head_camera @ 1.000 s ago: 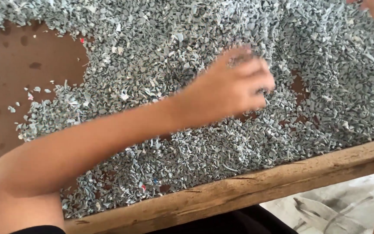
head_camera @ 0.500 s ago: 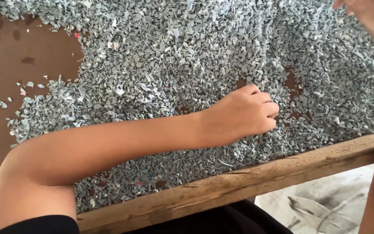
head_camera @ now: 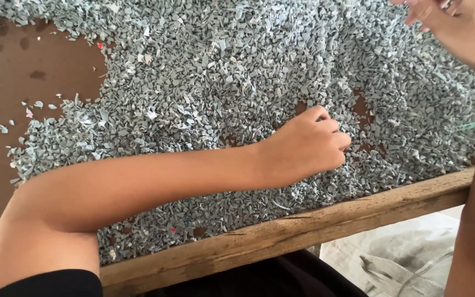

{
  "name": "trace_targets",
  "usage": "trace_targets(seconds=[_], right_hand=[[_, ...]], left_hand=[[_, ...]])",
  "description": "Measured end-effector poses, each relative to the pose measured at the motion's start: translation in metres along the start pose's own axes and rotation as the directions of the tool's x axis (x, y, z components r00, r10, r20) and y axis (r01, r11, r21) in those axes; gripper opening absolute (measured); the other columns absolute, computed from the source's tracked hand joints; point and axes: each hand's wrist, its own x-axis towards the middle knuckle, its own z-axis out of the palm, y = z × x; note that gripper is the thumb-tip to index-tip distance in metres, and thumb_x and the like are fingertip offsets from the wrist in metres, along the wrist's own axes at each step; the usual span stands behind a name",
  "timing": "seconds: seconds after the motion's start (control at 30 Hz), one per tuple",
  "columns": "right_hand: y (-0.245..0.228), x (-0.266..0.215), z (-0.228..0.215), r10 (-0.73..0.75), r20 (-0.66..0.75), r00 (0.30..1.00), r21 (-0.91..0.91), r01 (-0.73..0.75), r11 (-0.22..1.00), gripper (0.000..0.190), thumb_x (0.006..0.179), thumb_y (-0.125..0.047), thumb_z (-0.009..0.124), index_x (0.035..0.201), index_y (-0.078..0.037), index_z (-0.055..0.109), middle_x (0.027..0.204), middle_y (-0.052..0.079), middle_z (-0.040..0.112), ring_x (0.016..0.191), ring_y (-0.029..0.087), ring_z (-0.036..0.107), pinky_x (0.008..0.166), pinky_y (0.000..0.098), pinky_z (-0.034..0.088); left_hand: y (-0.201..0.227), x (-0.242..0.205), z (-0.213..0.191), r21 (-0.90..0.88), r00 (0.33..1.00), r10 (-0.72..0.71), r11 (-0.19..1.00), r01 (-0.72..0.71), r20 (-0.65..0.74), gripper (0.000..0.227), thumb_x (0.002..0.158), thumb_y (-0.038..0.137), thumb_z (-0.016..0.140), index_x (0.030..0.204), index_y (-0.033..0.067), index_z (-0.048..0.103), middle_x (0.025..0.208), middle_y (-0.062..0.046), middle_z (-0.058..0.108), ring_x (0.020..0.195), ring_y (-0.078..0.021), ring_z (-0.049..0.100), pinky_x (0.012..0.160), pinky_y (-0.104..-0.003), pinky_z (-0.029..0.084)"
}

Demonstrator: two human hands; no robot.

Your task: The person sorts small plastic shards on a wooden tray, picking out specific colored pieces and placing them into a small plastic container. They also spread the remaining shards across the tray and briefly interact with a smartphone.

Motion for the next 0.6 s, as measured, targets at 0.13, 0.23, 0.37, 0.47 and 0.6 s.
trace_targets(seconds=[0.13, 0.23, 0.37, 0.47, 0.6], right_hand=[[-0.04, 0.009, -0.008, -0.129, -0.039, 0.991, -0.119, 0.123, 0.985, 0.033, 0.136, -0.009, 0.05, 0.143, 0.018, 0.067, 0.127, 0.027, 0.072, 0.093, 0.031, 0.069, 0.074, 0.0376, 0.053], [-0.032, 0.008, -0.011, -0.162, -0.028, 0.986, -0.268, 0.149, 0.952, 0.035, 0.136, -0.014, 0.053, 0.137, 0.013, 0.076, 0.104, 0.02, 0.073, 0.09, 0.026, 0.072, 0.062, 0.0281, 0.046], [-0.044, 0.008, -0.014, -0.074, -0.009, 0.997, -0.196, 0.071, 0.978, 0.034, 0.136, -0.015, 0.052, 0.137, 0.012, 0.072, 0.105, 0.019, 0.07, 0.093, 0.028, 0.068, 0.078, 0.0376, 0.054], [-0.058, 0.009, -0.018, -0.084, -0.039, 0.996, -0.244, 0.072, 0.967, 0.03, 0.137, -0.013, 0.057, 0.134, 0.008, 0.078, 0.097, 0.016, 0.072, 0.086, 0.024, 0.068, 0.077, 0.0344, 0.053], [-0.07, 0.01, -0.024, -0.019, -0.054, 0.998, -0.224, 0.006, 0.974, 0.014, 0.133, 0.003, 0.065, 0.13, 0.008, 0.078, 0.098, 0.017, 0.074, 0.075, 0.019, 0.066, 0.065, 0.0267, 0.051]], left_hand=[[0.002, -0.001, 0.005, 0.129, 0.995, 0.064, 0.99, -0.054, -0.073, 0.047, 0.075, -0.016, 0.069, 0.053, 0.0239, 0.055, 0.061, 0.006, 0.043, 0.06, -0.0159, 0.047, 0.079, -0.035, 0.044], [0.003, 0.0, 0.004, 0.165, 0.993, 0.087, 0.984, -0.072, -0.082, 0.047, 0.078, -0.014, 0.069, 0.054, 0.0231, 0.055, 0.061, 0.006, 0.047, 0.061, -0.0153, 0.048, 0.083, -0.037, 0.047], [0.004, -0.003, 0.004, 0.262, 0.991, 0.105, 0.962, -0.08, -0.08, 0.043, 0.083, -0.009, 0.07, 0.058, 0.0234, 0.058, 0.065, 0.007, 0.052, 0.068, -0.0151, 0.054, 0.092, -0.04, 0.051], [0.002, -0.008, -0.002, 0.321, 0.99, 0.111, 0.944, -0.078, -0.087, 0.029, 0.088, 0.002, 0.072, 0.066, 0.0195, 0.063, 0.076, 0.004, 0.06, 0.083, -0.0176, 0.058, 0.09, -0.042, 0.051], [0.004, -0.009, -0.038, -0.173, 0.986, -0.165, 0.97, 0.169, 0.035, 0.017, 0.098, 0.008, 0.058, 0.083, 0.0129, 0.064, 0.082, 0.0, 0.063, 0.083, -0.0165, 0.058, 0.095, -0.042, 0.043]])
